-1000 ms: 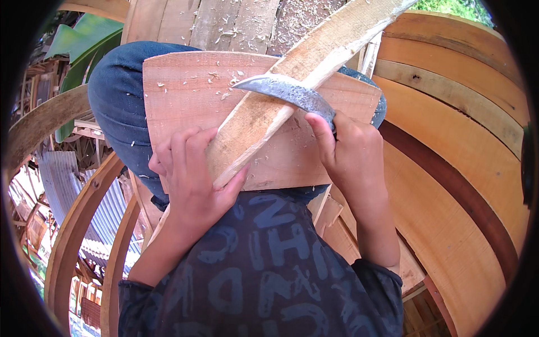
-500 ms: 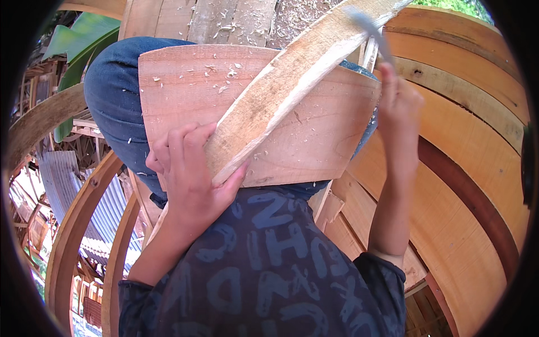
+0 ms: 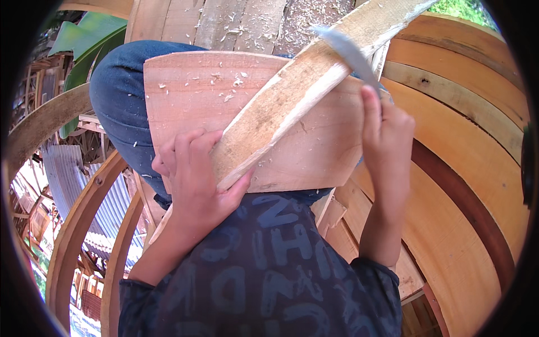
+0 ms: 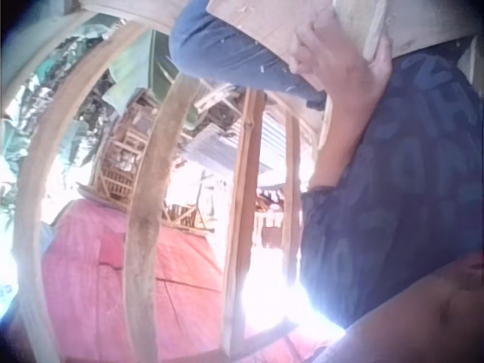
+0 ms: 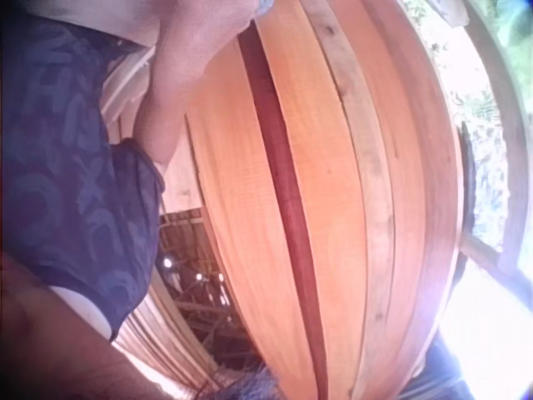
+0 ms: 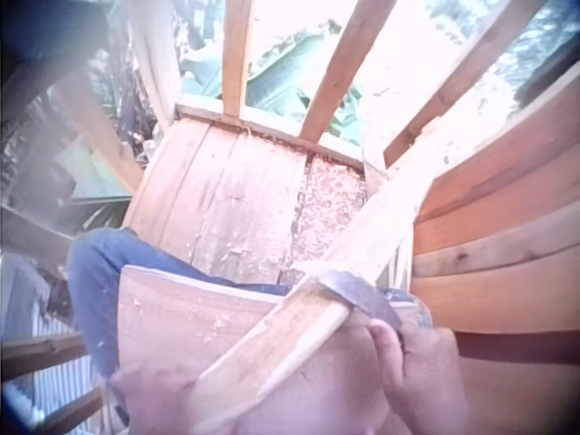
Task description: The person uses a curved knife to shave and smooth a long wooden stick held on their lap. They repeatedly scrape along the stick's length, removing thin shavings and refining its surface.
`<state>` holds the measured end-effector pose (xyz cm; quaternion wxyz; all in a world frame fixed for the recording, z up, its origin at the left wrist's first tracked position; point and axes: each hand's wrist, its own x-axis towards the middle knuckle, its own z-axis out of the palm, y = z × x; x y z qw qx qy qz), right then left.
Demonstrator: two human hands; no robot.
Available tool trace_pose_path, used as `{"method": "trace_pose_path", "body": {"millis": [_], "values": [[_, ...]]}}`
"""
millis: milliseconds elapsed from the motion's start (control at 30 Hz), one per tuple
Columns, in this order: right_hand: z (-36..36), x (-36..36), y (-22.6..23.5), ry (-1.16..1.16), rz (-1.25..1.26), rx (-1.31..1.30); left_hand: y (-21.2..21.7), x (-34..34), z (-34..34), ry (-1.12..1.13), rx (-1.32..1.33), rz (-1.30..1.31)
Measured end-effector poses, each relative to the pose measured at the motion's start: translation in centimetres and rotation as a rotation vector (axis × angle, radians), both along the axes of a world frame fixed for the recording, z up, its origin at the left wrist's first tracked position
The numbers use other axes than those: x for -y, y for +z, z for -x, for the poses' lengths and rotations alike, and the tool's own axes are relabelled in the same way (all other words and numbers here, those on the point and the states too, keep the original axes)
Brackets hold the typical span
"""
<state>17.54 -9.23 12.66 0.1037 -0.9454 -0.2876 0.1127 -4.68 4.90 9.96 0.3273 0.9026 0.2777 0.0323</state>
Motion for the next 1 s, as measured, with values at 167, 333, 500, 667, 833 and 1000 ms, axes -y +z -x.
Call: {"method": "trace_pose_path", "body": {"millis": [167, 333, 500, 667, 833, 1000], "values": [[1.0, 0.3, 0.3, 0.212, 0.031, 0.009, -0.1, 0.0, 0.9, 0.015, -0.003, -0.016], [-0.1, 0.5, -1.1, 0.008, 0.017, 0.025, 0.0, 0.1, 0.0, 0.006, 0.002, -0.030], [3.0, 1.2, -0.4, 0.330, -0.030, 0.008, -0.2, -0.2, -0.4, -0.015, 0.048, -0.021], [-0.8, 1.4, -1.6, 0.045, -0.046, 0.017, 0.1, 0.0, -0.6, 0.014, -0.018, -0.078], [1.4, 1.5, -1.9, 0.339, -0.107, 0.075, -0.2, 0.0, -0.9, -0.020, 0.009, -0.068], [-1.8, 0.7, -1.2, 0.027, -0.080, -0.113, 0.0, 0.4, -1.0, -0.003, -0.008, -0.109]]}}
